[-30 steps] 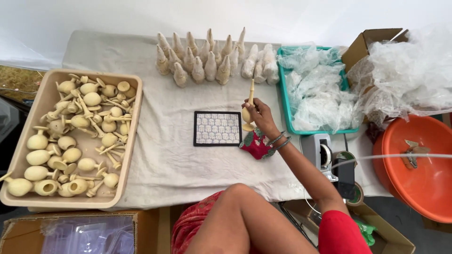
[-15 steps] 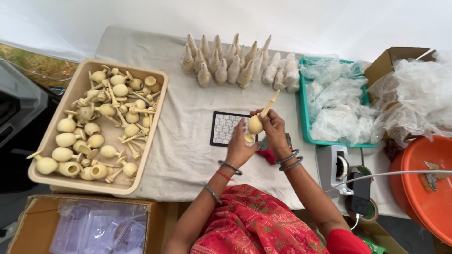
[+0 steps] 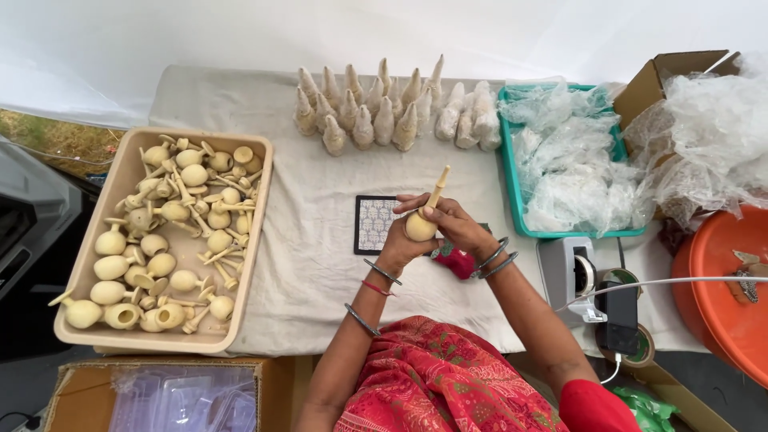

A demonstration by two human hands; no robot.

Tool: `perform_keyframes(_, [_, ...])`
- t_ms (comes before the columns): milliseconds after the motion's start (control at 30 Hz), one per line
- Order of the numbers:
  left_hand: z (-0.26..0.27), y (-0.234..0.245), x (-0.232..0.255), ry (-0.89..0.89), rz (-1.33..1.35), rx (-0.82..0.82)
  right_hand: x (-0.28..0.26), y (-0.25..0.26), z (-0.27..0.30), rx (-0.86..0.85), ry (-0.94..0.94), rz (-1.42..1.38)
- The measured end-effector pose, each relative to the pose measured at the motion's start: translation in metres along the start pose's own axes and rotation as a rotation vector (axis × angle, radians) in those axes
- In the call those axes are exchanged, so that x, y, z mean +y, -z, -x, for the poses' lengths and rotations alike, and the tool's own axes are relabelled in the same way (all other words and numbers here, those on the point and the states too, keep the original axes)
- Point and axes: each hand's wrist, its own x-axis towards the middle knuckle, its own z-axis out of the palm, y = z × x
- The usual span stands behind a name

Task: Cleaning wooden ornaments with a cloth and wrapping them in plastic for packaging.

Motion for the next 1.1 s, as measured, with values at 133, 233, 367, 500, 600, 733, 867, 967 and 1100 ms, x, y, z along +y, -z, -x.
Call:
perform_keyframes(133, [-0.007, -0.012, -0.02, -0.107, -0.197, 0.256, 0.044, 0.001, -0.006, 0.14, 0.087, 0.065])
perform_keyframes(233, [-0.001, -0.023, -0.009, -0.012, -0.457, 0.496, 0.085, 0.001, -0.014, 0.303, 0.128, 0.018])
perform_keyframes(367, [-0.007, -0.015, -0.018, -0.174, -0.652, 0.723, 0.154, 0.012, -0.03, 0.642, 0.035, 0.119])
perform_keyframes(500, [-0.033, 0.019, -0.05, 0.095, -0.802, 0.683, 0.142, 0.011, -0.04, 0.607, 0.109, 0.098])
perform_keyframes(600, [-0.03, 0.031, -0.06, -0.188, -0.429, 0.406, 0.111, 0.006, -0.04, 0.577, -0.015, 0.469])
perform_keyframes(733, [-0.029, 0.044, -0.072, -0.294, -0.35, 0.36, 0.127, 0.023, -0.023, 0.494, 0.088, 0.73])
perform_keyframes(867, [-0.025, 0.066, -0.079, -0.111, -0.358, 0.441, 0.118, 0.03, 0.029, 0.704, -0.282, 1.272])
perform_keyframes(967, [-0.019, 0.063, -0.058, -0.051, -0.284, 0.471, 0.13, 0.043, 0.07, 0.676, -0.577, 1.515])
perform_keyframes(1100, [-0.006, 0.052, -0.066, 0.059, -0.278, 0.436, 0.213, 0.074, 0.116, 0.648, -0.519, 1.403])
